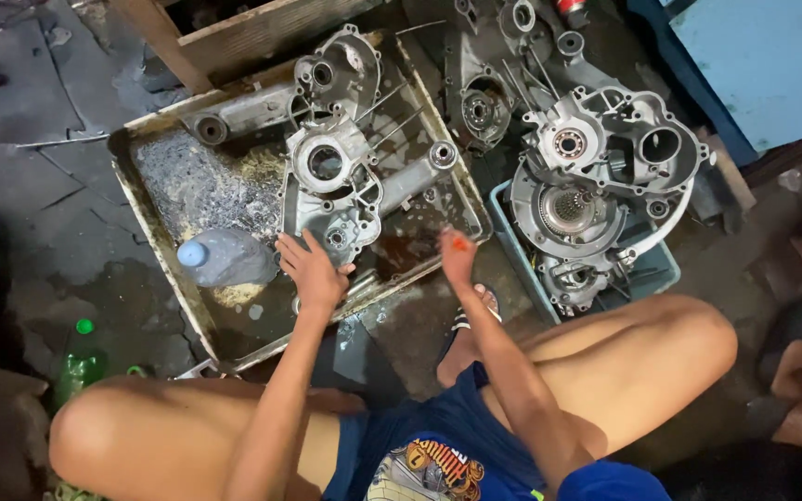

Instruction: Cleaning a motorcycle engine crankcase using a small hand tool to scrape away residue

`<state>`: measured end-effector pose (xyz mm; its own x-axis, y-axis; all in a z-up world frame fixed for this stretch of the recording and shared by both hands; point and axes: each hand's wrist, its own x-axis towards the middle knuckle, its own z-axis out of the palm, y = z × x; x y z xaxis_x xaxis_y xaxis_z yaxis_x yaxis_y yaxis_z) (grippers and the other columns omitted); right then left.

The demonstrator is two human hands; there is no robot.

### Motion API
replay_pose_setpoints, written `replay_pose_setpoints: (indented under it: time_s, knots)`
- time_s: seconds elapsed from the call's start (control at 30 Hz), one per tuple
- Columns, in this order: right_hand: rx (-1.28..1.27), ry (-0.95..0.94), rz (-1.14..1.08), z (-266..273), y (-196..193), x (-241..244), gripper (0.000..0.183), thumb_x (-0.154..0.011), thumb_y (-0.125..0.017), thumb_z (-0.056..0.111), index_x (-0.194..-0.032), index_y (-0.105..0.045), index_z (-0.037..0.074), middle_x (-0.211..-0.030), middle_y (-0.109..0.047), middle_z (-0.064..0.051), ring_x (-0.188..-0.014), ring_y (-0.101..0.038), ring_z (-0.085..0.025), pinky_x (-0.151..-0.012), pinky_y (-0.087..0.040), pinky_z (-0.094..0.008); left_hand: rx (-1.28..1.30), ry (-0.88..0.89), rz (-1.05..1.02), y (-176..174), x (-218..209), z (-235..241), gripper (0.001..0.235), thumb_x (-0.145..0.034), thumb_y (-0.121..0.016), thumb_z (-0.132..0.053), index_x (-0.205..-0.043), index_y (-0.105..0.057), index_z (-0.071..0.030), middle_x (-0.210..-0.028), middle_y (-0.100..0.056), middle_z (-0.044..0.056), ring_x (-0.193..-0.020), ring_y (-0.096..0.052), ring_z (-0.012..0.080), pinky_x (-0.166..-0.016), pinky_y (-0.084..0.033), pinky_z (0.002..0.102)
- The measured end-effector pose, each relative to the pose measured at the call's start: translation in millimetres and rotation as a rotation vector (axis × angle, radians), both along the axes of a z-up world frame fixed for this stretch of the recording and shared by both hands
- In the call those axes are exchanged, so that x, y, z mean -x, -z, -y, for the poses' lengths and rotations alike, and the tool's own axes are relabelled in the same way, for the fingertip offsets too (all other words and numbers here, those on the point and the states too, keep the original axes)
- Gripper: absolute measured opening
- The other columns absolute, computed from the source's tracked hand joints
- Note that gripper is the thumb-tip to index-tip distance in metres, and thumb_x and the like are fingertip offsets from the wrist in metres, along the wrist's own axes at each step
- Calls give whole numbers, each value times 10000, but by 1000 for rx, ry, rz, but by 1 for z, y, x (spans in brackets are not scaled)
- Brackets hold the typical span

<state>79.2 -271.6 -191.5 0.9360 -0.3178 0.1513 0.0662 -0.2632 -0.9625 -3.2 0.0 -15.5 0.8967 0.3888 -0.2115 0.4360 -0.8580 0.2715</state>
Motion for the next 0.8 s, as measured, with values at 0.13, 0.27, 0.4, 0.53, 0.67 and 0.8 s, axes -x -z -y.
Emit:
replay_pose_setpoints:
  time_s: [0.13, 0.27, 0.4, 0.53, 0.67, 0.8]
  knots:
    - [-35, 183, 169, 6, -56, -50, 307, -988, -640, 77, -687, -687, 36, -637, -690, -160, -651, -671, -187, -621, -499, -335, 21, -6, 9, -5, 0, -1, 1195, -657, -900, -439, -1539, -302, 102, -1555, -192, 461, -1468, -171, 592, -1165, -211, 603]
    - [-748, 204, -51, 25, -30, -100, 346, -1014, -556, 187, -1229, -670, -60, -982, -758, -248, -751, -768, -219, -662, -675, -270, 12, -7, 0, 0, -1, -1, 1217, -635, -912, -441, -1543, -303, 93, -1559, -186, 456, -1471, -166, 584, -1172, -202, 597]
    - [-780, 193, -166, 46, 21, -122, 378, -1000, -543, 194, -1209, -670, -94, -949, -749, -291, -701, -774, -265, -616, -679, -324, 16, -10, -3, -1, -1, -2, 1220, -622, -921, -443, -1540, -314, 84, -1558, -193, 455, -1473, -175, 582, -1173, -212, 594]
    - [-881, 252, -128, 38, 9, -118, 439, -990, -575, 295, -1229, -694, -54, -991, -760, -284, -736, -776, -255, -635, -668, -326, 13, -13, -8, -8, 0, -2, 1202, -626, -927, -422, -1537, -323, 77, -1555, -205, 452, -1472, -184, 582, -1170, -224, 589]
    - [-803, 250, -167, 43, 21, -117, 331, -928, -615, 185, -1127, -722, -56, -880, -745, -293, -609, -746, -275, -532, -655, -341, 12, -20, -32, -10, -2, -1, 1208, -621, -933, -426, -1550, -329, 55, -1575, -198, 424, -1494, -162, 552, -1185, -220, 569]
    - [-820, 304, -95, 25, 2, -105, 334, -953, -562, 175, -1102, -713, -83, -850, -742, -286, -593, -732, -284, -499, -637, -344, 13, -25, -26, -6, -1, -2, 1205, -620, -934, -421, -1550, -332, 54, -1570, -201, 429, -1491, -166, 556, -1178, -235, 569]
